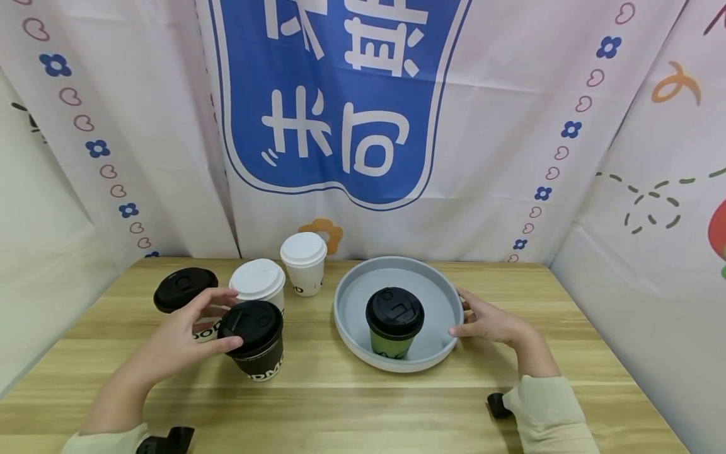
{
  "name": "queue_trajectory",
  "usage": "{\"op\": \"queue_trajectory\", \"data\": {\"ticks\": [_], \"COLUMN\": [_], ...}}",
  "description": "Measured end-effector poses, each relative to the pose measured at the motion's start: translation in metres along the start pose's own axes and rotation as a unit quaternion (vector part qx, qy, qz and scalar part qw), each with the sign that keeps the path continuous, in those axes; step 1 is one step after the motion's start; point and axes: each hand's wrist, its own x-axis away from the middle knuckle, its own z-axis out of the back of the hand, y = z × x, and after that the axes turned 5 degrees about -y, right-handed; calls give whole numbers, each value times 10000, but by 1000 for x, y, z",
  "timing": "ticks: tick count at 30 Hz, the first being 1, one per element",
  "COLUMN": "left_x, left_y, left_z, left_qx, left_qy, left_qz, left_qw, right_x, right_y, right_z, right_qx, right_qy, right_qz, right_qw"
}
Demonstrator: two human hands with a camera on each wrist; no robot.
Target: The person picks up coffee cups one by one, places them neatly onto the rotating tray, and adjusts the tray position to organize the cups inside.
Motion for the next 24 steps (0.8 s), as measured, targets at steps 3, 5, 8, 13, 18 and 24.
{"op": "queue_trajectory", "data": {"ticks": [3, 5, 8, 13, 18, 24], "left_x": [0, 0, 0, 0, -2, -3], "left_y": [0, -1, -1, -1, -3, -3], "left_z": [0, -1, -3, -5, -7, -9], "left_qx": [-46, -44, 38, 324, 279, 127], "left_qy": [-58, -111, -203, -354, -421, -451], "left_qz": [39, 59, 117, 105, 62, -30], "left_qw": [10000, 9999, 9997, 9988, 9987, 9989], "right_x": [0, 0, -1, -2, -2, -3], "right_y": [0, 1, 1, 3, 3, 3], "right_z": [0, 1, 1, 1, 1, 2], "right_qx": [-46, -14, 8, 10, -6, 2], "right_qy": [28, 21, 35, 37, 31, 36], "right_qz": [-28, -10, -7, -17, -20, -18], "right_qw": [10000, 10000, 10000, 10000, 10000, 10000]}}
